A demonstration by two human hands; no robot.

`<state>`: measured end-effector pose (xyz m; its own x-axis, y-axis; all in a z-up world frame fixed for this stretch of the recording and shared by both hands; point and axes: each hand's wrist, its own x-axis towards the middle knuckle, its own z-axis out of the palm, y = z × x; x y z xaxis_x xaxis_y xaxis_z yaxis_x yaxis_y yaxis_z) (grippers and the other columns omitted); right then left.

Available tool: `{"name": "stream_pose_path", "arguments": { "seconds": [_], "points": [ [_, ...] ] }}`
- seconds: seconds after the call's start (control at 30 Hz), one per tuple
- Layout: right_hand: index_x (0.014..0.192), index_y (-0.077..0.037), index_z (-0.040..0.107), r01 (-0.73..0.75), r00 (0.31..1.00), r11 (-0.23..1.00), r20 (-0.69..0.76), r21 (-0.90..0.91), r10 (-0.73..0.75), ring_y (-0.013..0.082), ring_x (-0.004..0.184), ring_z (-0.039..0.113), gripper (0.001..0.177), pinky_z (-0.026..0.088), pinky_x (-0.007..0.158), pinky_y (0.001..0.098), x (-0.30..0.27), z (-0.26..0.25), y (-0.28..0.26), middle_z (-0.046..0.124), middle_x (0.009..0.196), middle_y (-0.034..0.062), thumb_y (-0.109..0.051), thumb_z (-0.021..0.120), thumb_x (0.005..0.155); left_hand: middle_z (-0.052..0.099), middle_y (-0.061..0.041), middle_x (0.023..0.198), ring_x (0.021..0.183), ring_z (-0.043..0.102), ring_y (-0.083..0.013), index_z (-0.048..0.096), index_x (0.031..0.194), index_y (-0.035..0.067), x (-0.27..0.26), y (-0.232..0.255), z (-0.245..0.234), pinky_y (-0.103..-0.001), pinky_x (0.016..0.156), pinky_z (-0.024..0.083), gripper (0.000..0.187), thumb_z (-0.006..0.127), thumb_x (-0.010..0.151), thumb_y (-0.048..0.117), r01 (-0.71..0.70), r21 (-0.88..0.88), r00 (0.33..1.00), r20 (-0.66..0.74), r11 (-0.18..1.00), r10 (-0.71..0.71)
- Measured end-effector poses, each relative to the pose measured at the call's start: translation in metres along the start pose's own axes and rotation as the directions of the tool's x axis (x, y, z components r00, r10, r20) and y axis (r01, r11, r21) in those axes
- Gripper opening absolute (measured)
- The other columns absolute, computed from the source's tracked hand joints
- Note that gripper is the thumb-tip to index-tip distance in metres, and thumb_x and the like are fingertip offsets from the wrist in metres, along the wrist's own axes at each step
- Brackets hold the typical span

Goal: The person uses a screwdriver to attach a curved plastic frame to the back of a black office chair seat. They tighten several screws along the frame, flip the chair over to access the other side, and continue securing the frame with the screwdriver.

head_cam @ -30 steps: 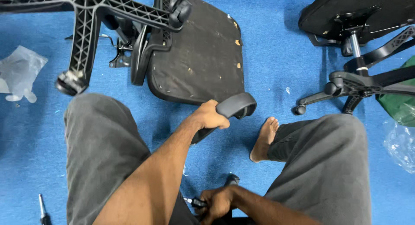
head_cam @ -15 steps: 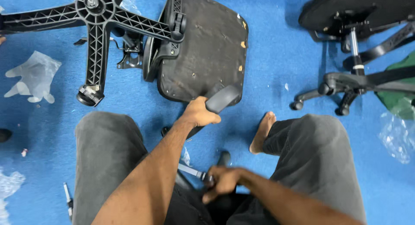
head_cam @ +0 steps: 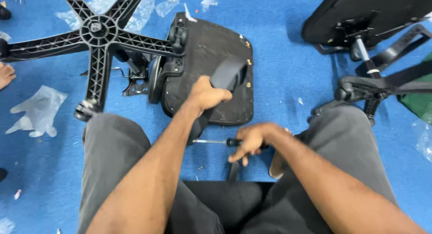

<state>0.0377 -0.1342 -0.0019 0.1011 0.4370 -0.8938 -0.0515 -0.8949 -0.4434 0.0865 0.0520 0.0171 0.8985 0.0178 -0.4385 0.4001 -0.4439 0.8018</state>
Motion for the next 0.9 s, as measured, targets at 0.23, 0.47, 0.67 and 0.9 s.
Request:
{"name": "stream_pose_path", "arguments": {
  "seconds": [0.23, 0.47, 0.67, 0.9],
  "points": [
    [0.071, -0.002, 0.070, 0.078, 0.827, 0.978, -0.561, 0.191, 0.044, 0.0098, 0.044, 0.053, 0.053, 0.043, 0.043, 0.0296, -0.088, -0.026, 0.029, 0.064, 0.062, 0.0070, -0.053, 0.080, 0.080, 0.075, -0.009, 0.080, 0.072, 0.071, -0.0181, 0.074, 0.083, -0.001, -0.031, 0.031, 0.004, -0.034, 0.067, 0.056, 0.030, 0.081, 0.062, 0.018, -0.222, -0.276, 0.969, -0.174, 0.935, 0.178],
    [0.081, -0.009, 0.066, 0.672, 0.646, 0.286, -0.730, 0.683, 0.224, 0.0070, 0.044, 0.048, 0.049, 0.042, 0.041, 0.0206, -0.093, -0.016, 0.024, 0.072, 0.071, 0.0080, -0.058, 0.071, 0.084, 0.078, -0.005, 0.086, 0.074, 0.073, -0.0154, 0.077, 0.093, 0.001, -0.040, 0.035, 0.046, -0.033, 0.070, 0.059, 0.033, 0.080, 0.065, 0.017, -0.451, -0.398, 0.892, -0.182, 0.798, 0.414],
    [0.085, -0.007, 0.064, 0.725, 0.667, 0.017, -0.709, 0.688, 0.230, 0.0097, 0.042, 0.048, 0.066, 0.041, 0.037, 0.0233, -0.101, -0.027, 0.034, 0.061, 0.071, 0.0049, -0.073, 0.059, 0.086, 0.079, -0.012, 0.094, 0.087, 0.078, -0.0228, 0.074, 0.109, 0.008, -0.047, 0.034, 0.096, -0.038, 0.078, 0.059, 0.049, 0.084, 0.066, 0.029, -0.575, -0.126, 0.816, -0.017, 0.808, 0.578],
    [0.080, -0.008, 0.072, 0.735, 0.527, 0.264, -0.771, 0.625, 0.358, 0.0065, 0.038, 0.041, 0.057, 0.033, 0.035, 0.0215, -0.125, -0.060, 0.051, 0.066, 0.065, 0.0033, -0.065, 0.076, 0.077, 0.077, -0.016, 0.098, 0.095, 0.078, -0.0299, 0.070, 0.111, 0.008, -0.022, 0.027, 0.121, -0.040, 0.084, 0.059, 0.052, 0.086, 0.071, 0.036, -0.654, -0.077, 0.745, 0.110, 0.753, 0.658]
  ]
}}
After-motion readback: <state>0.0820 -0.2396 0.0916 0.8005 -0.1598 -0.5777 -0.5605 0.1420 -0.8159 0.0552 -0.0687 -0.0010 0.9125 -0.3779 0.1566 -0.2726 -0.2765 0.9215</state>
